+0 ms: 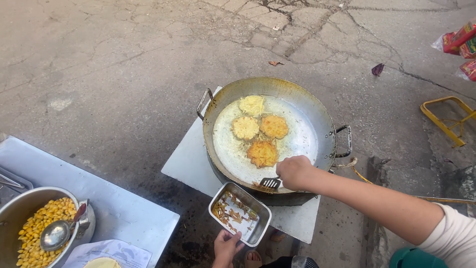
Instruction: Frying and flipping corn cakes in a large pan using a spatula, tongs, and chopsticks at an outdoor food stall.
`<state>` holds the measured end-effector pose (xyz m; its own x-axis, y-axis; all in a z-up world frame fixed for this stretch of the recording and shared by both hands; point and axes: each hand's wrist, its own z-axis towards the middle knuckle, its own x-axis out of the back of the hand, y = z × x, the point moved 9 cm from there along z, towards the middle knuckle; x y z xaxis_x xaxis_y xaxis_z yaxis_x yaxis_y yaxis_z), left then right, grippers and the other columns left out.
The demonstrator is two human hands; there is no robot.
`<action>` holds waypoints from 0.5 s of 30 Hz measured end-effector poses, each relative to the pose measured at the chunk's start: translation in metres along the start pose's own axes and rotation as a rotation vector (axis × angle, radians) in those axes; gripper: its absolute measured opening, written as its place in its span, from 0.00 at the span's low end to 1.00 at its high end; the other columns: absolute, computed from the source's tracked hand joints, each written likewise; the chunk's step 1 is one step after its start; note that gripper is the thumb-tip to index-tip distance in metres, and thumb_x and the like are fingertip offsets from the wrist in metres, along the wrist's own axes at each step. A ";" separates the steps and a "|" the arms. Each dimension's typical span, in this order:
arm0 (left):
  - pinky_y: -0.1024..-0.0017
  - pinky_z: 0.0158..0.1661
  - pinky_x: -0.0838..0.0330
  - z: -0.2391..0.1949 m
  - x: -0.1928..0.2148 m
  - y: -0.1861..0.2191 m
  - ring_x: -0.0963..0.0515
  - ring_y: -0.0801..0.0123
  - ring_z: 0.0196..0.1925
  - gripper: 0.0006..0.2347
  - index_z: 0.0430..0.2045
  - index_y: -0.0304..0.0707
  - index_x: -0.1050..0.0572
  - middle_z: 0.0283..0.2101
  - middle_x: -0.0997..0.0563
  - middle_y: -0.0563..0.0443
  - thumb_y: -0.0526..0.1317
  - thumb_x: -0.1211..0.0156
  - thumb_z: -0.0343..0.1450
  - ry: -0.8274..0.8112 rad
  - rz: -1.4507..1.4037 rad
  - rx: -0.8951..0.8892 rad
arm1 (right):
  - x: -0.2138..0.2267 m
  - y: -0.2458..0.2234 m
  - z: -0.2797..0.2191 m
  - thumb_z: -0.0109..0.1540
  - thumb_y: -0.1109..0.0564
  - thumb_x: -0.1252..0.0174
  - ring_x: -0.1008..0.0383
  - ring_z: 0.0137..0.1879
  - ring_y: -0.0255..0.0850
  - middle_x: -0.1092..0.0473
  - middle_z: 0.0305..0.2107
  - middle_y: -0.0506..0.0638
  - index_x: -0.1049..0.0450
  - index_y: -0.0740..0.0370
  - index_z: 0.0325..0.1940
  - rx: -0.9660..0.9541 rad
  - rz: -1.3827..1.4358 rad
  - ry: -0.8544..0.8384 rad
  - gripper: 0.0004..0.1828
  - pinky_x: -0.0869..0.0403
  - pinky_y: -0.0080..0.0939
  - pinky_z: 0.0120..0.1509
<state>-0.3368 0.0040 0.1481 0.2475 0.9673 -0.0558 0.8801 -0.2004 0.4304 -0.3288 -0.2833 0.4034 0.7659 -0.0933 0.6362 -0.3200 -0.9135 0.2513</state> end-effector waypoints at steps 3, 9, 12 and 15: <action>0.54 0.42 0.12 0.007 -0.003 -0.002 0.21 0.60 0.45 0.16 0.19 0.32 0.37 0.39 0.21 0.37 0.27 0.30 0.70 -0.023 -0.032 -0.056 | 0.031 -0.012 -0.021 0.65 0.65 0.59 0.33 0.32 0.37 0.31 0.26 0.40 0.23 0.54 0.36 0.029 0.144 0.019 0.17 0.37 0.35 0.30; 0.54 0.43 0.12 0.008 -0.001 0.005 0.19 0.59 0.45 0.15 0.21 0.31 0.35 0.37 0.21 0.38 0.27 0.30 0.69 -0.003 -0.049 -0.078 | 0.094 -0.015 -0.103 0.68 0.53 0.59 0.28 0.44 0.44 0.25 0.34 0.42 0.24 0.49 0.38 0.106 0.152 0.127 0.16 0.31 0.46 0.44; 0.55 0.44 0.12 -0.005 0.001 0.015 0.19 0.59 0.45 0.16 0.22 0.32 0.37 0.37 0.21 0.35 0.28 0.30 0.70 0.011 -0.038 -0.076 | 0.106 -0.027 -0.118 0.68 0.53 0.59 0.25 0.52 0.44 0.23 0.44 0.42 0.21 0.48 0.50 0.142 0.160 0.151 0.19 0.28 0.48 0.51; 0.56 0.43 0.13 -0.003 0.003 0.014 0.19 0.59 0.45 0.15 0.22 0.31 0.36 0.40 0.20 0.34 0.28 0.30 0.70 0.017 -0.057 -0.067 | 0.111 -0.010 -0.095 0.68 0.53 0.59 0.25 0.52 0.46 0.23 0.44 0.42 0.23 0.42 0.57 0.071 0.144 0.231 0.20 0.27 0.50 0.47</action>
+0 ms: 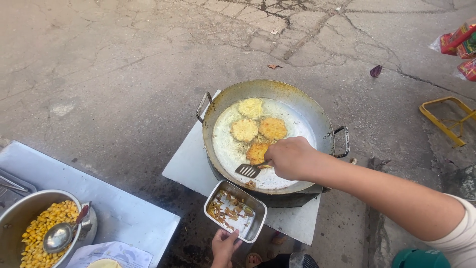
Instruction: Frying and flipping corn cakes in a large pan using a spatula, tongs, and chopsticks at an outdoor food stall.
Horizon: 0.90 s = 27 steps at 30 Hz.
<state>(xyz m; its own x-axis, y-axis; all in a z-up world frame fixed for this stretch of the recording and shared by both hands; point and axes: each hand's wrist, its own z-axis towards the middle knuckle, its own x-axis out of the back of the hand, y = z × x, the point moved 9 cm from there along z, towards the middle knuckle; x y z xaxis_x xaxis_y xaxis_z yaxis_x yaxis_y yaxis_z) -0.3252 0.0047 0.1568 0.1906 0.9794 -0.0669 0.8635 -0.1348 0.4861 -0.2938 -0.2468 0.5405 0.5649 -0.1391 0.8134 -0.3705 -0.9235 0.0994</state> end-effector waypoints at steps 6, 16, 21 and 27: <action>0.56 0.43 0.12 -0.004 0.000 0.000 0.18 0.56 0.45 0.15 0.22 0.31 0.36 0.40 0.18 0.34 0.27 0.30 0.70 0.008 -0.004 0.009 | -0.095 -0.002 0.107 0.58 0.68 0.49 0.35 0.25 0.32 0.35 0.19 0.36 0.30 0.51 0.24 -0.038 -0.295 0.026 0.13 0.46 0.31 0.24; 0.55 0.43 0.12 -0.001 0.001 -0.004 0.19 0.58 0.47 0.15 0.21 0.31 0.36 0.40 0.20 0.35 0.27 0.30 0.69 0.001 0.002 0.006 | -0.066 -0.042 0.084 0.60 0.66 0.54 0.47 0.23 0.33 0.44 0.19 0.40 0.32 0.55 0.30 0.016 -0.146 -0.147 0.09 0.48 0.33 0.26; 0.55 0.43 0.12 0.008 0.004 -0.002 0.21 0.60 0.45 0.16 0.20 0.32 0.36 0.39 0.21 0.36 0.27 0.29 0.69 0.010 -0.009 -0.023 | -0.001 -0.031 0.028 0.60 0.63 0.61 0.43 0.27 0.39 0.45 0.19 0.41 0.44 0.51 0.15 0.146 0.035 0.029 0.18 0.46 0.40 0.27; 0.54 0.43 0.13 0.009 0.003 0.004 0.19 0.57 0.47 0.16 0.21 0.31 0.36 0.43 0.20 0.34 0.27 0.29 0.69 0.000 -0.029 -0.050 | -0.017 -0.040 0.011 0.66 0.57 0.58 0.29 0.42 0.41 0.26 0.35 0.41 0.21 0.50 0.41 0.126 0.055 -0.030 0.17 0.33 0.44 0.40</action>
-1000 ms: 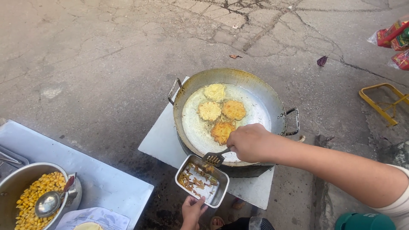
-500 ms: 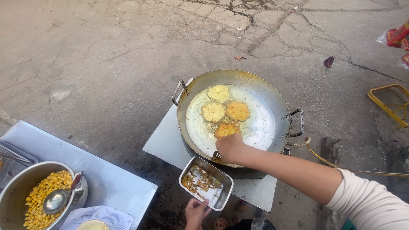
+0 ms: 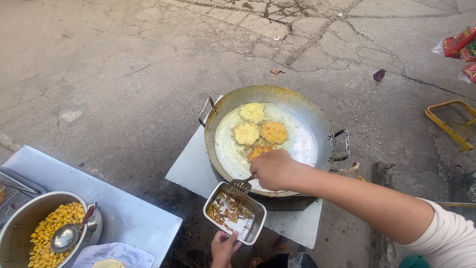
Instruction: Frying and flipping corn cakes in a large pan using a spatula, tongs, and chopsticks at an outdoor food stall.
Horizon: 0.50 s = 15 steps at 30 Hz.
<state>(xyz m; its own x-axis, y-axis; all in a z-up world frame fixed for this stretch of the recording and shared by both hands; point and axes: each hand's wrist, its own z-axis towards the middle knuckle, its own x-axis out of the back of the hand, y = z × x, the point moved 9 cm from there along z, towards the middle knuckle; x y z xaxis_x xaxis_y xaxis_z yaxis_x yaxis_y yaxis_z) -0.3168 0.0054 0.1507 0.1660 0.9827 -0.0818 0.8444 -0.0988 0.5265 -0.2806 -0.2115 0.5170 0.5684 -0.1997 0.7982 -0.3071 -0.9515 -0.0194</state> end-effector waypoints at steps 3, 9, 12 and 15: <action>0.53 0.42 0.12 0.003 0.006 -0.004 0.18 0.54 0.49 0.15 0.21 0.29 0.36 0.45 0.19 0.35 0.26 0.30 0.69 0.030 0.017 0.038 | 0.028 0.017 -0.017 0.68 0.53 0.55 0.25 0.49 0.38 0.21 0.41 0.35 0.19 0.45 0.50 -0.071 0.152 0.043 0.18 0.29 0.43 0.49; 0.54 0.42 0.12 0.002 0.007 -0.006 0.19 0.57 0.46 0.15 0.20 0.30 0.35 0.39 0.20 0.36 0.27 0.29 0.69 0.020 -0.003 0.022 | -0.056 0.039 0.097 0.62 0.66 0.54 0.38 0.26 0.32 0.38 0.20 0.38 0.30 0.53 0.29 -0.119 -0.269 0.031 0.12 0.43 0.31 0.24; 0.54 0.43 0.13 -0.006 0.005 -0.006 0.19 0.54 0.50 0.14 0.21 0.30 0.35 0.45 0.18 0.35 0.25 0.31 0.69 0.028 0.000 0.063 | -0.077 0.026 0.105 0.60 0.66 0.53 0.47 0.23 0.32 0.45 0.17 0.38 0.34 0.52 0.27 -0.074 -0.290 0.010 0.11 0.49 0.33 0.25; 0.55 0.41 0.13 -0.001 0.008 -0.005 0.19 0.56 0.47 0.16 0.20 0.31 0.36 0.42 0.19 0.35 0.25 0.30 0.68 0.016 -0.007 -0.012 | -0.054 0.012 0.068 0.61 0.67 0.54 0.42 0.25 0.37 0.44 0.18 0.42 0.37 0.53 0.25 -0.068 -0.103 -0.085 0.12 0.40 0.36 0.29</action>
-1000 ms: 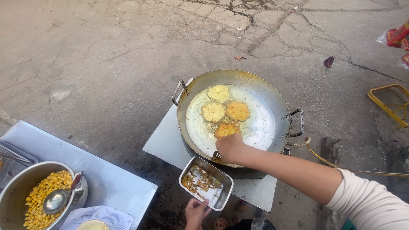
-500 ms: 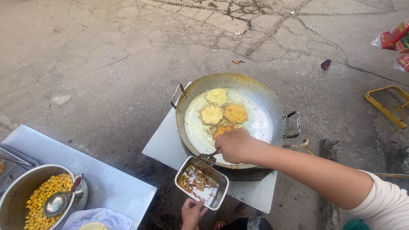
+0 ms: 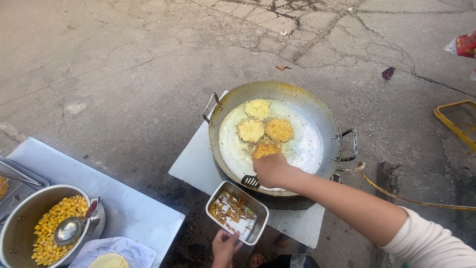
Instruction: Frying and flipping corn cakes in a large pan using a spatula, tongs, and chopsticks at an outdoor food stall.
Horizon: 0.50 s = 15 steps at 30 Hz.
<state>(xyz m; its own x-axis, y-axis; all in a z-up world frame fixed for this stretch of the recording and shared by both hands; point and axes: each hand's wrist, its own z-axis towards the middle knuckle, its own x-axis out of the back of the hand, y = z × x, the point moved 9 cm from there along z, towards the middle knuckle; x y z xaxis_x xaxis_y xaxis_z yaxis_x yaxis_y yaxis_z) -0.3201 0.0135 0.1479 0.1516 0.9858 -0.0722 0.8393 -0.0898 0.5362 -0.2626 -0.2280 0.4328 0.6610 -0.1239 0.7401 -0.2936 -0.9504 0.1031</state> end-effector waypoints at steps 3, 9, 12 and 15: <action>0.53 0.37 0.12 0.009 0.009 0.014 0.18 0.53 0.43 0.15 0.19 0.32 0.35 0.39 0.20 0.35 0.26 0.30 0.68 -0.027 0.007 -0.098 | 0.044 0.019 -0.067 0.67 0.58 0.60 0.42 0.29 0.38 0.42 0.18 0.42 0.41 0.54 0.21 0.069 0.221 0.166 0.18 0.40 0.41 0.33; 0.59 0.36 0.13 -0.078 0.045 0.140 0.14 0.46 0.47 0.09 0.27 0.30 0.33 0.46 0.16 0.32 0.27 0.35 0.73 0.069 0.036 0.000 | 0.007 0.008 -0.106 0.68 0.49 0.50 0.23 0.22 0.30 0.17 0.28 0.37 0.23 0.39 0.58 0.278 0.416 0.425 0.16 0.33 0.28 0.18; 0.62 0.32 0.12 -0.053 0.068 0.191 0.13 0.36 0.46 0.09 0.27 0.27 0.35 0.48 0.15 0.24 0.23 0.40 0.74 0.046 0.038 -0.103 | -0.058 0.011 -0.073 0.68 0.45 0.49 0.35 0.14 0.30 0.22 0.17 0.37 0.28 0.33 0.65 0.152 0.574 0.459 0.20 0.32 0.29 0.20; 0.55 0.35 0.13 0.009 0.080 0.234 0.16 0.54 0.45 0.15 0.21 0.36 0.40 0.41 0.18 0.38 0.28 0.36 0.70 0.034 0.203 -0.218 | -0.094 -0.023 -0.038 0.66 0.43 0.50 0.26 0.23 0.37 0.26 0.17 0.39 0.26 0.35 0.65 0.137 0.819 0.522 0.22 0.25 0.39 0.41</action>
<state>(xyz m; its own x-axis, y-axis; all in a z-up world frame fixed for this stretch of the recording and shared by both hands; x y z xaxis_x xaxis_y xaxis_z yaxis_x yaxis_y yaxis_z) -0.1067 0.0696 0.2602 0.2840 0.9553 0.0817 0.6612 -0.2568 0.7049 -0.3440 -0.1836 0.3859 -0.1097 -0.6493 0.7526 -0.4202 -0.6559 -0.6271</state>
